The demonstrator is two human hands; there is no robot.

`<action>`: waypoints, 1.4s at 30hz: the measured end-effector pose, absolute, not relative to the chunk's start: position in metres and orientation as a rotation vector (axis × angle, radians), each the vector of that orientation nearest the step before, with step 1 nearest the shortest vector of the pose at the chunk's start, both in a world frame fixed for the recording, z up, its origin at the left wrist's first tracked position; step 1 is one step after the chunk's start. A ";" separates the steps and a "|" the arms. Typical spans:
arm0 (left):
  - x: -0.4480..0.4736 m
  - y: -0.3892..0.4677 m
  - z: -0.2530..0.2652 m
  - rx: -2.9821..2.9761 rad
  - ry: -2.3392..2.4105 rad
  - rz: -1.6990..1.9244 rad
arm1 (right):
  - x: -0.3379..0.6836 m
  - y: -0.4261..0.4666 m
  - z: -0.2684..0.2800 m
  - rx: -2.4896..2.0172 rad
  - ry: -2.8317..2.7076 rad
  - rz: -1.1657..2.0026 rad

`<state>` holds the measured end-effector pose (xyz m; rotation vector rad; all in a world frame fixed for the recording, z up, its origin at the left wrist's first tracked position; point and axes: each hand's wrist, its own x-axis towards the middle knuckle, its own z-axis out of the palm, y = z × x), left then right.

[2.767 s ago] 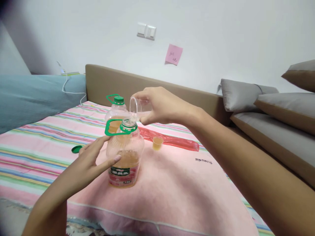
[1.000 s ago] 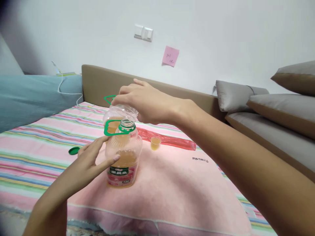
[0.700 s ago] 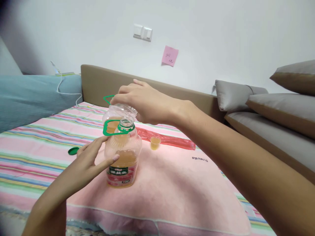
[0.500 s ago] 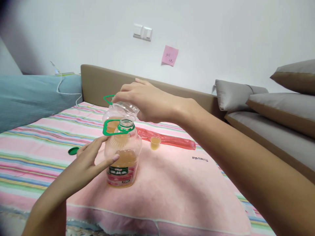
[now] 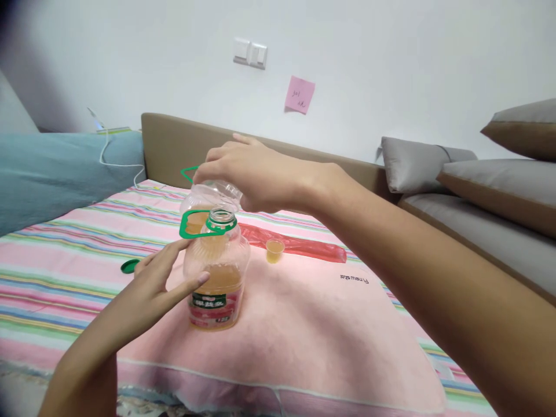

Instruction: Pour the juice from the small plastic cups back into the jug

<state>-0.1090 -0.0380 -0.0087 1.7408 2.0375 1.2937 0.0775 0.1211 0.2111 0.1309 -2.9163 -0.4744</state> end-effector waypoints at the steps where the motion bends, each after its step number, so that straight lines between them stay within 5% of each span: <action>1: -0.109 -0.038 -0.009 1.738 2.038 1.291 | 0.077 0.122 0.211 0.126 -2.919 -0.479; 42: -0.107 -0.039 -0.007 1.749 2.037 1.277 | 0.082 0.115 0.205 0.057 -2.840 -0.519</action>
